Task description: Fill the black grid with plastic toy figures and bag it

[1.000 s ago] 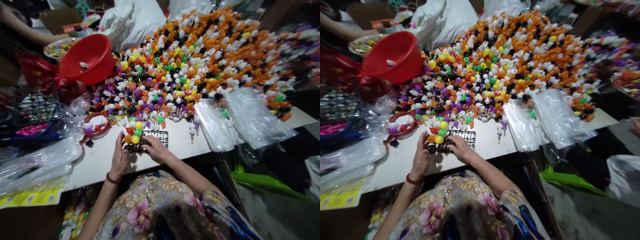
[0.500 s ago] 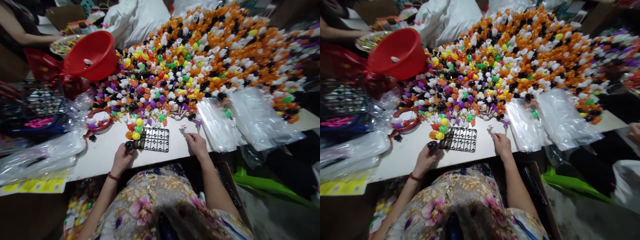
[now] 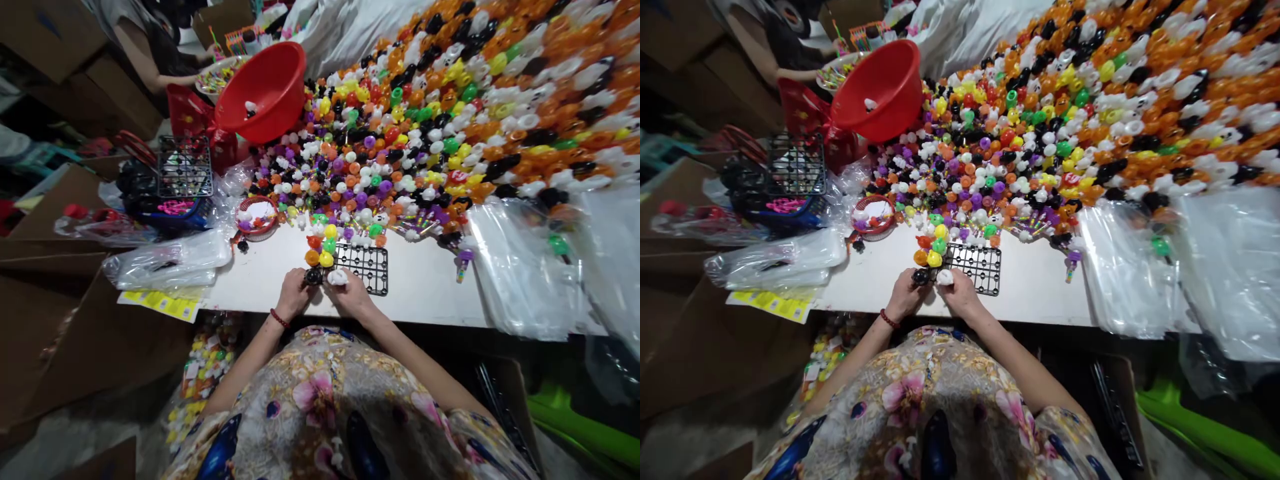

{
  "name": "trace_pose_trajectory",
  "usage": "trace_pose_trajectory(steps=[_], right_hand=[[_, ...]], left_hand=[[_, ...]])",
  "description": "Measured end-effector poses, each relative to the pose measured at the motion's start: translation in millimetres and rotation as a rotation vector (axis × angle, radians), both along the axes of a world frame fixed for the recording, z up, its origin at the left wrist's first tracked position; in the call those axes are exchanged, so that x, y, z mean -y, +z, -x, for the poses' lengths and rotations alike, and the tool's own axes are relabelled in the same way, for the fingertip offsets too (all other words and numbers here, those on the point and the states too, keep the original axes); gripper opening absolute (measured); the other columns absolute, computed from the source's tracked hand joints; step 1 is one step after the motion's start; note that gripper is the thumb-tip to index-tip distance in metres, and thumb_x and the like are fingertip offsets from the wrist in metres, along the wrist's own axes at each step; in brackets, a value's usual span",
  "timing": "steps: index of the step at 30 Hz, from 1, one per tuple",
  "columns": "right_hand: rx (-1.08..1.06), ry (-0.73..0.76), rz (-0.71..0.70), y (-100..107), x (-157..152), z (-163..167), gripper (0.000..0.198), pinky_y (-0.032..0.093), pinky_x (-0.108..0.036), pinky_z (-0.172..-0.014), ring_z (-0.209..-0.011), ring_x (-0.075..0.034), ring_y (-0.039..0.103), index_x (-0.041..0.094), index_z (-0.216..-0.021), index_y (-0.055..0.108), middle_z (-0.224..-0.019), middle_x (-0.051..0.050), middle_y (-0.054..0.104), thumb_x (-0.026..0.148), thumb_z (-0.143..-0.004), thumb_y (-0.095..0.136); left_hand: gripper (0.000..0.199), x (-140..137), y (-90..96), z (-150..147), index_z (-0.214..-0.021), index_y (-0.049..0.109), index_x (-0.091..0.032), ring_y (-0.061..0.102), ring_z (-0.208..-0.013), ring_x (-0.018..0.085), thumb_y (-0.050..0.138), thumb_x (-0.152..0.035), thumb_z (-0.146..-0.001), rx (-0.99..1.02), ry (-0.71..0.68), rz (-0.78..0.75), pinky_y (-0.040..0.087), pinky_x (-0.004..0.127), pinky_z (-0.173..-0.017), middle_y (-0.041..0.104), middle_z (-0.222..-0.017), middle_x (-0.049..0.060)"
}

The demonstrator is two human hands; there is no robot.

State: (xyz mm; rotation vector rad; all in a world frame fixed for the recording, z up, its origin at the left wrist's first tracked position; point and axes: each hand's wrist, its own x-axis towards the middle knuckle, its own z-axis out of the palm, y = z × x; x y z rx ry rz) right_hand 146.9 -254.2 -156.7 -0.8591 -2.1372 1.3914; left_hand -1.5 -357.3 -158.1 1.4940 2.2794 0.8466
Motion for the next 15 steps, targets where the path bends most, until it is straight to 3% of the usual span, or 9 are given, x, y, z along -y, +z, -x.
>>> trace_pose_trajectory(steps=[5,15], right_hand=[[0.118,0.084,-0.158,-3.7,-4.2,1.1,0.003,0.048,-0.029,-0.07,-0.075,-0.019,0.06,0.02,-0.082,0.06,-0.081,-0.004,0.066,0.022,-0.082,0.059],[0.229,0.162,-0.299,-6.2,-4.1,1.0,0.009,0.045,-0.028,-0.071,-0.079,-0.02,0.059,0.02,-0.083,0.057,-0.087,-0.007,0.065,0.012,-0.081,0.053]], left_hand=[[0.022,0.0,-3.0,0.2,-0.065,0.052,-0.021,0.056,-0.074,0.02,0.059,-0.032,-0.083,0.0,-0.009,-0.002,0.042,0.032,-0.07,0.062,-0.07,0.004],[0.021,-0.2,-3.8,1.1,-0.064,0.053,-0.021,0.056,-0.073,0.021,0.061,-0.031,-0.08,-0.03,-0.004,0.024,0.039,0.032,-0.068,0.062,-0.069,0.004]])
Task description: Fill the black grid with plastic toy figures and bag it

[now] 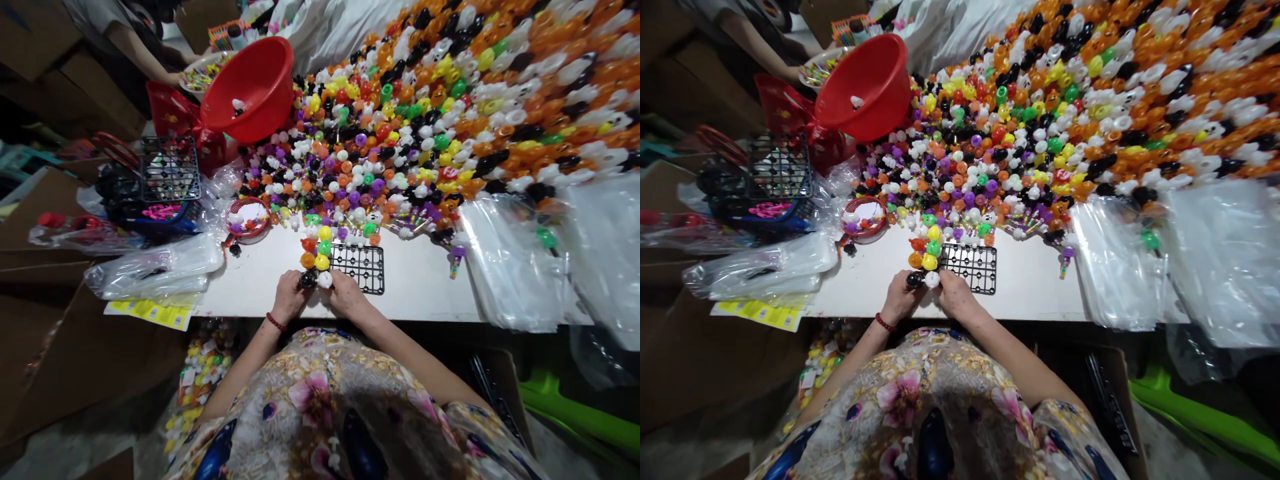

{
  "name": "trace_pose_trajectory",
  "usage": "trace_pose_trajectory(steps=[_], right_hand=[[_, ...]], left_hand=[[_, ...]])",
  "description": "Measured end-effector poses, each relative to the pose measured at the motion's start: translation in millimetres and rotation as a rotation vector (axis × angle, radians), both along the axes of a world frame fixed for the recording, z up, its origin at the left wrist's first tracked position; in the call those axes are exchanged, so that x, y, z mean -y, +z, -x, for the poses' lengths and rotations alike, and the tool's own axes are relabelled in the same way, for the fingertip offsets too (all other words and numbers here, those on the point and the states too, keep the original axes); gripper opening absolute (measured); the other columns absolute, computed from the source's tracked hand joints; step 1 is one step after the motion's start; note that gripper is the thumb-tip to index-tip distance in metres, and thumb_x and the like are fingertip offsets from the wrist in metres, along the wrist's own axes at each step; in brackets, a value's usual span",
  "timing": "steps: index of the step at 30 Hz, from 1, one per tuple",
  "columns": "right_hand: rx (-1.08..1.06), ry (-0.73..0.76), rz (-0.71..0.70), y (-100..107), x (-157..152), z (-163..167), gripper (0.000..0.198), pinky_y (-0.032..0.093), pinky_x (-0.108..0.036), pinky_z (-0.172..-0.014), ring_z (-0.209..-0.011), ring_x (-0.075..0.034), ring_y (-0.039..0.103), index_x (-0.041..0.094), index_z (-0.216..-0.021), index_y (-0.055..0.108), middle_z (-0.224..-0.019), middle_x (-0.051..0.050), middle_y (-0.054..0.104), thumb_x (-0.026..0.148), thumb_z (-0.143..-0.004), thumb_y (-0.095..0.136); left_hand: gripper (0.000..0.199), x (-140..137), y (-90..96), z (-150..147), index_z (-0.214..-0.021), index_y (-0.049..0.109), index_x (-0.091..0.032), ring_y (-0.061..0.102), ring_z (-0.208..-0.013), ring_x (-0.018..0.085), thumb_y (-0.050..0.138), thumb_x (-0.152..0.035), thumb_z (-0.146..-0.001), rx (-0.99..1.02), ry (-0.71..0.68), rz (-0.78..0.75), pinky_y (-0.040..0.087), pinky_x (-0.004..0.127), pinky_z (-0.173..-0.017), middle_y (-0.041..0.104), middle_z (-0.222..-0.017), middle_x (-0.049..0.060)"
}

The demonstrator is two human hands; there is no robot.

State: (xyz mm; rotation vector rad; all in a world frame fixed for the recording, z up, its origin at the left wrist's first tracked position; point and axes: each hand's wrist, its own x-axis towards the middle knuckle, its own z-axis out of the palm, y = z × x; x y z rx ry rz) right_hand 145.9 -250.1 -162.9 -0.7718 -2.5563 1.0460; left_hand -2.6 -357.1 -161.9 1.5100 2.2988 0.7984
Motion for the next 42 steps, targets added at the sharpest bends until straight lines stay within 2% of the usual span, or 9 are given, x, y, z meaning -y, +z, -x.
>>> trace_pose_trajectory(steps=[16,20,25,27,29,32,34,38,42], right_hand=[[-0.133,0.031,0.019,-10,3,1,0.01,0.046,-0.026,-0.071,-0.078,-0.017,0.056,0.019,-0.081,0.059,-0.087,-0.005,0.059,0.012,-0.085,0.054],[-0.097,-0.019,0.045,-6,11,9,0.008,0.048,-0.027,-0.072,-0.08,-0.018,0.057,0.017,-0.084,0.062,-0.091,-0.007,0.06,0.013,-0.086,0.056],[-0.162,0.066,0.057,5,-3,-3,0.008,0.05,-0.027,-0.077,-0.084,-0.017,0.06,0.018,-0.092,0.065,-0.093,-0.005,0.063,0.014,-0.086,0.062],[-0.225,-0.024,0.01,11,-21,-32,0.014,0.05,-0.029,-0.08,-0.087,-0.017,0.061,0.019,-0.103,0.065,-0.097,-0.005,0.064,0.018,-0.089,0.06],[-0.229,-0.291,-0.077,17,-45,-72,0.017,0.051,-0.032,-0.081,-0.087,-0.019,0.061,0.018,-0.108,0.063,-0.1,-0.008,0.064,0.022,-0.094,0.053],[-0.084,-0.721,-0.256,19,-84,-132,0.02,0.051,-0.038,-0.078,-0.085,-0.023,0.06,0.016,-0.107,0.059,-0.103,-0.012,0.061,0.03,-0.093,0.055],[0.053,-0.891,-0.322,16,-105,-161,0.023,0.05,-0.039,-0.077,-0.087,-0.026,0.059,0.015,-0.103,0.058,-0.102,-0.014,0.059,0.033,-0.089,0.061],[0.232,-0.948,-0.283,13,-120,-184,0.017,0.048,-0.037,-0.074,-0.083,-0.026,0.059,0.016,-0.088,0.059,-0.093,-0.014,0.061,0.033,-0.088,0.059],[0.027,-0.905,-0.117,20,-109,-168,0.029,0.047,-0.036,-0.075,-0.081,-0.024,0.059,0.017,-0.084,0.065,-0.085,-0.011,0.065,0.044,-0.086,0.057]], left_hand=[[0.023,1,3.7,0,-0.064,0.055,-0.021,0.055,-0.071,0.02,0.06,-0.037,-0.08,0.0,0.042,-0.01,0.043,0.032,-0.068,0.06,-0.068,0.004],[0.025,4,6.6,-2,-0.069,0.06,-0.021,0.059,-0.074,0.021,0.057,-0.043,-0.079,0.093,0.084,-0.017,0.047,0.033,-0.068,0.065,-0.073,0.005],[0.033,6,3.7,2,-0.079,0.068,-0.021,0.064,-0.079,0.023,0.059,-0.053,-0.076,0.179,0.121,0.017,0.051,0.034,-0.071,0.072,-0.082,0.006],[0.036,8,1.2,4,-0.08,0.069,-0.021,0.066,-0.081,0.025,0.06,-0.055,-0.073,0.205,0.146,0.031,0.053,0.036,-0.073,0.073,-0.085,0.006],[0.039,13,0.2,6,-0.08,0.07,-0.021,0.067,-0.083,0.027,0.061,-0.057,-0.069,0.228,0.172,0.054,0.054,0.037,-0.075,0.074,-0.085,0.007],[0.047,24,2.5,7,-0.084,0.07,-0.02,0.069,-0.088,0.028,0.063,-0.062,-0.064,0.282,0.246,0.064,0.055,0.037,-0.079,0.074,-0.089,0.008],[0.054,32,5.8,8,-0.087,0.069,-0.019,0.069,-0.091,0.029,0.065,-0.066,-0.061,0.329,0.3,0.075,0.055,0.037,-0.081,0.075,-0.091,0.008],[0.058,46,14.9,10,-0.089,0.068,-0.019,0.069,-0.092,0.029,0.069,-0.068,-0.058,0.394,0.287,0.113,0.055,0.04,-0.085,0.075,-0.094,0.009],[0.057,55,24.2,13,-0.097,0.069,-0.019,0.068,-0.1,0.03,0.069,-0.064,-0.062,0.422,0.19,0.151,0.054,0.043,-0.091,0.074,-0.102,0.01]])
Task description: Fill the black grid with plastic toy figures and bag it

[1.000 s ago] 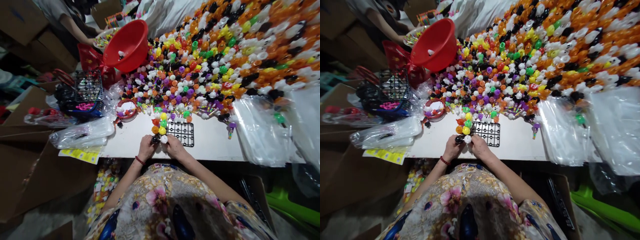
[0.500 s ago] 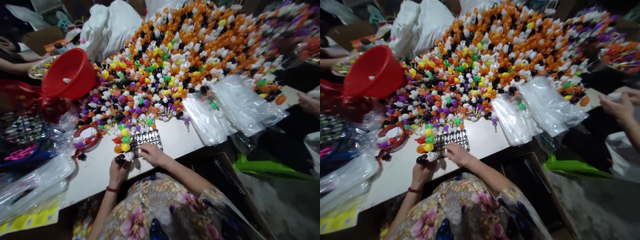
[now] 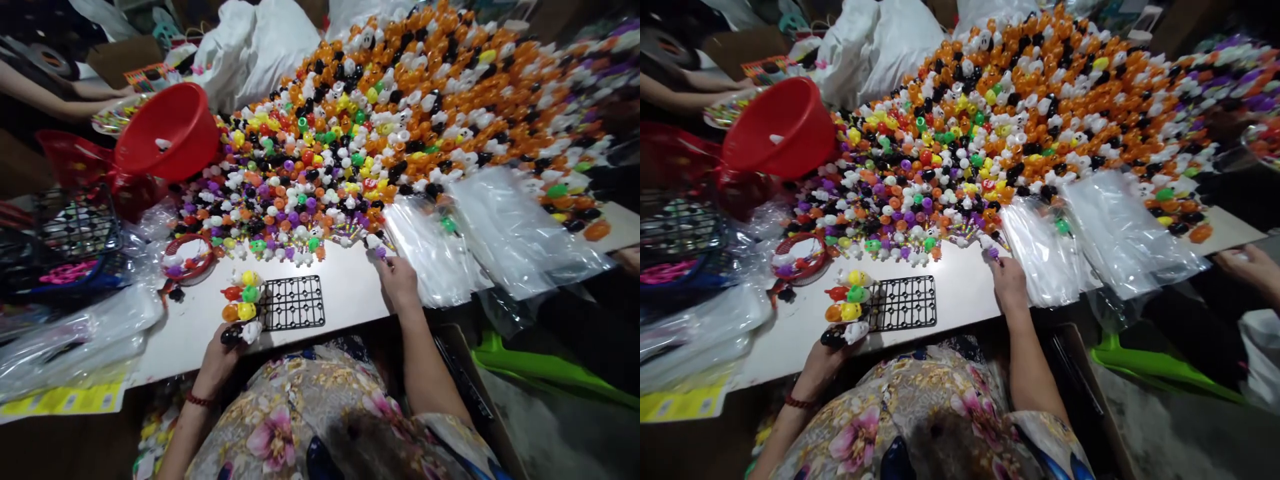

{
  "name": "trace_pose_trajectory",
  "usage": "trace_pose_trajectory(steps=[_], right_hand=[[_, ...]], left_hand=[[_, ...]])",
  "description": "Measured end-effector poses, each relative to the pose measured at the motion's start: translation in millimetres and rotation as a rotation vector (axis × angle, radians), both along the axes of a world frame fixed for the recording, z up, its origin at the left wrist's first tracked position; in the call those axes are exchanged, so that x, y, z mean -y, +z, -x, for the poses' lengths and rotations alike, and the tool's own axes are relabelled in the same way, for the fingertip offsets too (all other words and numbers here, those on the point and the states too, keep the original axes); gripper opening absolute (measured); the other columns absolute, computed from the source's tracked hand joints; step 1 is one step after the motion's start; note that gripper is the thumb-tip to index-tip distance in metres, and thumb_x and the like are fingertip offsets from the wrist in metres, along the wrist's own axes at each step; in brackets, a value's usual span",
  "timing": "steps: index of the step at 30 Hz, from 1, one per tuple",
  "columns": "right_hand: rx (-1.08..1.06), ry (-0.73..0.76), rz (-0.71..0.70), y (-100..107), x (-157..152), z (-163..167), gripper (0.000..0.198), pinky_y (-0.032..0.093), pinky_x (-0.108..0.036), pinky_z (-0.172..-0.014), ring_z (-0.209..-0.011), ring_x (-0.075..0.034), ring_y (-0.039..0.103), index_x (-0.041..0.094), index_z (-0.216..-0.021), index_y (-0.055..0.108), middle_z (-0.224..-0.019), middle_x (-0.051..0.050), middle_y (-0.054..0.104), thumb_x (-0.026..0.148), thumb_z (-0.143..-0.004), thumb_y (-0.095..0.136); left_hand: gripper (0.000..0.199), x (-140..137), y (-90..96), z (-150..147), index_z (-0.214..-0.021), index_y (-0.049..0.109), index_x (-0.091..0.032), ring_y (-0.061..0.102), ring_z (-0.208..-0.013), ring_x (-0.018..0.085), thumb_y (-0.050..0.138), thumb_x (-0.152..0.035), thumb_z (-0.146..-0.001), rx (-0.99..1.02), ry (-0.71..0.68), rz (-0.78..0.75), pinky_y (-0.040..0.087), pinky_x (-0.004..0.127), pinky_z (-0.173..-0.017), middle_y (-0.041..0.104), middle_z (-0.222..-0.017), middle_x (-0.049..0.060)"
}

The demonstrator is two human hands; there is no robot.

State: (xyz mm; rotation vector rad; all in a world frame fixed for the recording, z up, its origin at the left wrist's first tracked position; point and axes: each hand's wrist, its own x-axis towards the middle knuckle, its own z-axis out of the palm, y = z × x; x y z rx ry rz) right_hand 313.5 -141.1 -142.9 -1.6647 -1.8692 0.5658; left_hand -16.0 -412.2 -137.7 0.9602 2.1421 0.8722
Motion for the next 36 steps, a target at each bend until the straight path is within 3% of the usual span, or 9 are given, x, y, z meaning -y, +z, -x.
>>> trace_pose_trajectory(steps=[5,9,13,18,21,27,36], right_hand=[[-0.425,0.26,0.31,10,31,59,0.041,0.043,-0.029,-0.056,-0.059,-0.016,0.054,0.018,-0.081,0.068,-0.066,-0.002,0.062,0.057,-0.077,0.058],[-0.587,0.474,0.561,9,51,114,0.04,0.04,-0.025,-0.049,-0.051,-0.013,0.049,0.018,-0.081,0.067,-0.058,0.002,0.057,0.058,-0.077,0.057],[-0.649,0.603,0.692,2,62,159,0.04,0.042,-0.025,-0.052,-0.053,-0.012,0.05,0.019,-0.084,0.066,-0.059,0.003,0.058,0.057,-0.075,0.059],[-0.642,0.596,0.652,-2,63,191,0.031,0.048,-0.029,-0.063,-0.064,-0.015,0.058,0.019,-0.082,0.065,-0.071,0.0,0.066,0.044,-0.065,0.071],[-0.571,0.625,0.624,0,57,198,0.023,0.05,-0.031,-0.072,-0.073,-0.018,0.063,0.019,-0.085,0.068,-0.078,-0.002,0.07,0.035,-0.068,0.07],[-0.262,0.725,0.473,2,45,199,0.014,0.048,-0.03,-0.07,-0.072,-0.019,0.061,0.018,-0.082,0.066,-0.071,-0.002,0.067,0.03,-0.077,0.063],[-0.026,0.874,0.336,7,45,196,0.016,0.047,-0.03,-0.074,-0.08,-0.023,0.064,0.016,-0.092,0.066,-0.087,-0.01,0.071,0.013,-0.079,0.056]], left_hand=[[0.044,4,18.7,15,-0.099,0.068,-0.019,0.068,-0.098,0.026,0.061,-0.054,-0.073,-0.052,-0.029,-0.068,0.055,0.042,-0.091,0.073,-0.102,0.009],[0.032,-9,47.4,30,-0.1,0.067,-0.019,0.067,-0.099,0.022,0.05,-0.043,-0.09,-0.345,0.017,-0.299,0.055,0.04,-0.091,0.071,-0.101,0.009],[0.031,-36,74.0,31,-0.119,0.061,-0.02,0.059,-0.12,0.02,0.041,-0.033,-0.099,-0.554,-0.162,-0.481,0.047,0.042,-0.106,0.065,-0.124,0.011],[0.043,-69,84.4,21,-0.142,0.046,-0.018,0.043,-0.14,0.02,0.033,-0.03,-0.103,-0.592,-0.523,-0.484,0.038,0.044,-0.116,0.049,-0.147,0.015],[0.046,-79,80.2,19,-0.143,0.045,-0.016,0.042,-0.141,0.021,0.028,-0.033,-0.104,-0.593,-0.628,-0.411,0.035,0.046,-0.118,0.049,-0.148,0.015],[0.05,-83,72.9,18,-0.141,0.047,-0.013,0.043,-0.14,0.025,0.025,-0.037,-0.103,-0.65,-0.608,-0.268,0.031,0.053,-0.12,0.05,-0.147,0.016],[0.049,-86,71.8,13,-0.14,0.047,-0.013,0.044,-0.139,0.024,0.025,-0.036,-0.103,-0.686,-0.614,-0.294,0.031,0.053,-0.12,0.052,-0.146,0.016]])
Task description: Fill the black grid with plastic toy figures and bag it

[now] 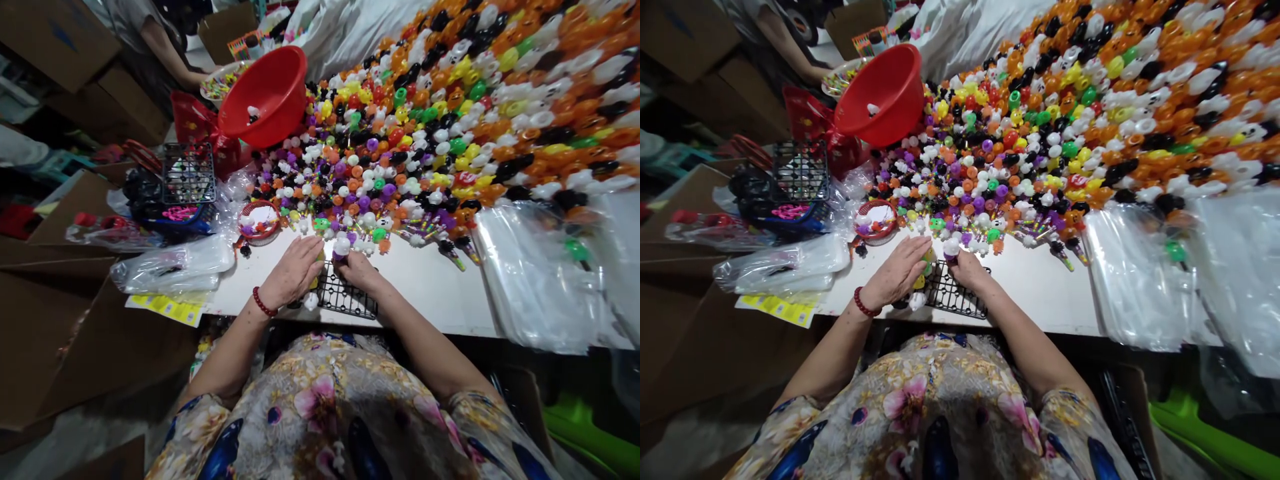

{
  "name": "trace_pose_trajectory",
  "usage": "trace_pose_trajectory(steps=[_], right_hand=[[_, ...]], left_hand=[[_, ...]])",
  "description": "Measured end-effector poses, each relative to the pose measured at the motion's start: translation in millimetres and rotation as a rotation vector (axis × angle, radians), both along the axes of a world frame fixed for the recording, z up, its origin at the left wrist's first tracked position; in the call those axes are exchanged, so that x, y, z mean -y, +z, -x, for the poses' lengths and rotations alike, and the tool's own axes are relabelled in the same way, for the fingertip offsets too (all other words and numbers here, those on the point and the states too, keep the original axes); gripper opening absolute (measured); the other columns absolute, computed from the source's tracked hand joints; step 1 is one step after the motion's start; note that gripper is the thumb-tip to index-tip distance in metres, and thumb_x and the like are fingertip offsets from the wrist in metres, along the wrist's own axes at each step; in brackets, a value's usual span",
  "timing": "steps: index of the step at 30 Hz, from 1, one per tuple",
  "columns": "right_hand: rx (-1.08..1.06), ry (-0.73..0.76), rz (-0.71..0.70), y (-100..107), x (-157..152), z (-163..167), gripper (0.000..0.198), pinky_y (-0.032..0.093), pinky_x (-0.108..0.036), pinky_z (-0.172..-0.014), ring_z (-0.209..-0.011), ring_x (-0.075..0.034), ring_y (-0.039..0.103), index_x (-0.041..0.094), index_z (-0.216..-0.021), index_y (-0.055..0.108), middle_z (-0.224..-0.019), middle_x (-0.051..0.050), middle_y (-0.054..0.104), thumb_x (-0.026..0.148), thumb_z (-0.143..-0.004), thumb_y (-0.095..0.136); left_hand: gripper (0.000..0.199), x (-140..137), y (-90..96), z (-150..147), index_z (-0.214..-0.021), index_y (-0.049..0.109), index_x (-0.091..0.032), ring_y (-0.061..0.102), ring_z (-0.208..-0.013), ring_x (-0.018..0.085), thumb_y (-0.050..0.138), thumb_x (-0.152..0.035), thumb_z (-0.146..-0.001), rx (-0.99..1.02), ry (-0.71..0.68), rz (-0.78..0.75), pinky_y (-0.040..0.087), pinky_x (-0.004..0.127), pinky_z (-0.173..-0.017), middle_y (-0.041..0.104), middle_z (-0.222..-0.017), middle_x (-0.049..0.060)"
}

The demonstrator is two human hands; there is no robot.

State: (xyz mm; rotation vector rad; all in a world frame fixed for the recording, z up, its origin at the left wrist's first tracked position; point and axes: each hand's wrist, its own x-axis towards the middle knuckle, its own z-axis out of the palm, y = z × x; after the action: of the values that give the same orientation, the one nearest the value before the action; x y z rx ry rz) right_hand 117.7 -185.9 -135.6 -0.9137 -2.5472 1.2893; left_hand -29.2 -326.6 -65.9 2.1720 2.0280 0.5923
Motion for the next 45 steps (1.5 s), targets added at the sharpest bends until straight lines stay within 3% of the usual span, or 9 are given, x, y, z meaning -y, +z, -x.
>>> trace_pose_trajectory(steps=[7,11,15,18,23,26,31,39,45], right_hand=[[-0.094,0.056,-0.116,-10,6,1,0.019,0.049,-0.033,-0.08,-0.088,-0.026,0.066,0.017,-0.098,0.066,-0.098,-0.012,0.073,0.013,-0.083,0.054],[-0.084,0.069,-0.109,-6,12,1,0.021,0.05,-0.033,-0.082,-0.091,-0.024,0.066,0.016,-0.098,0.066,-0.099,-0.012,0.072,0.009,-0.083,0.053],[-0.185,0.018,-0.099,-5,11,-20,0.029,0.05,-0.031,-0.082,-0.089,-0.019,0.065,0.018,-0.109,0.063,-0.102,-0.008,0.07,0.011,-0.082,0.057],[-0.284,-0.19,-0.187,-3,-5,-59,0.022,0.05,-0.034,-0.085,-0.091,-0.019,0.063,0.02,-0.108,0.062,-0.105,-0.009,0.067,0.023,-0.088,0.054],[-0.125,-0.813,-0.269,13,-61,-117,0.023,0.048,-0.04,-0.079,-0.081,-0.024,0.06,0.018,-0.095,0.057,-0.094,-0.011,0.065,0.039,-0.085,0.058],[-0.033,-0.964,-0.251,21,-92,-123,0.031,0.046,-0.042,-0.08,-0.08,-0.027,0.06,0.02,-0.095,0.051,-0.085,-0.01,0.064,0.04,-0.077,0.066],[-0.039,-0.986,-0.185,19,-112,-112,0.024,0.045,-0.04,-0.081,-0.081,-0.027,0.06,0.023,-0.088,0.047,-0.077,-0.006,0.063,0.033,-0.073,0.063],[-0.252,-1.089,-0.106,14,-101,-115,0.031,0.046,-0.036,-0.077,-0.07,-0.021,0.058,0.021,-0.098,0.053,-0.068,0.003,0.059,0.024,-0.067,0.058],[-0.418,-0.819,-0.24,44,-57,-124,0.027,0.048,-0.036,-0.075,-0.076,-0.021,0.059,0.02,-0.091,0.067,-0.081,-0.006,0.068,0.039,-0.078,0.054]], left_hand=[[0.048,0,0.0,0,-0.14,0.047,-0.014,0.045,-0.138,0.026,0.028,-0.037,-0.103,0.009,-0.013,-0.006,0.033,0.054,-0.118,0.052,-0.145,0.016],[0.047,2,0.9,1,-0.138,0.049,-0.011,0.048,-0.134,0.027,0.028,-0.035,-0.103,0.001,-0.019,-0.047,0.037,0.054,-0.116,0.055,-0.141,0.018],[0.044,3,5.2,2,-0.141,0.046,-0.018,0.047,-0.135,0.027,0.032,-0.033,-0.102,0.0,-0.025,-0.129,0.038,0.055,-0.115,0.053,-0.143,0.016],[0.043,-2,14.5,1,-0.141,0.047,-0.021,0.047,-0.134,0.027,0.039,-0.035,-0.101,-0.012,-0.082,-0.169,0.04,0.053,-0.113,0.054,-0.143,0.014],[0.04,-18,27.0,-6,-0.134,0.055,-0.021,0.047,-0.133,0.029,0.043,-0.037,-0.099,-0.021,-0.192,-0.147,0.041,0.052,-0.112,0.057,-0.14,0.013],[0.037,-24,24.7,-10,-0.127,0.061,-0.021,0.049,-0.132,0.03,0.043,-0.037,-0.099,-0.026,-0.19,-0.138,0.041,0.055,-0.112,0.059,-0.137,0.013],[0.033,-18,16.6,-10,-0.119,0.064,-0.021,0.051,-0.13,0.03,0.044,-0.038,-0.098,-0.053,-0.191,-0.113,0.041,0.056,-0.112,0.062,-0.132,0.013],[0.032,-3,23.5,0,-0.122,0.063,-0.023,0.053,-0.128,0.029,0.047,-0.035,-0.097,-0.041,-0.163,-0.12,0.044,0.055,-0.11,0.063,-0.131,0.013],[0.031,-3,25.4,1,-0.123,0.062,-0.02,0.053,-0.129,0.028,0.046,-0.03,-0.098,-0.005,-0.145,-0.111,0.045,0.055,-0.109,0.062,-0.132,0.014]])
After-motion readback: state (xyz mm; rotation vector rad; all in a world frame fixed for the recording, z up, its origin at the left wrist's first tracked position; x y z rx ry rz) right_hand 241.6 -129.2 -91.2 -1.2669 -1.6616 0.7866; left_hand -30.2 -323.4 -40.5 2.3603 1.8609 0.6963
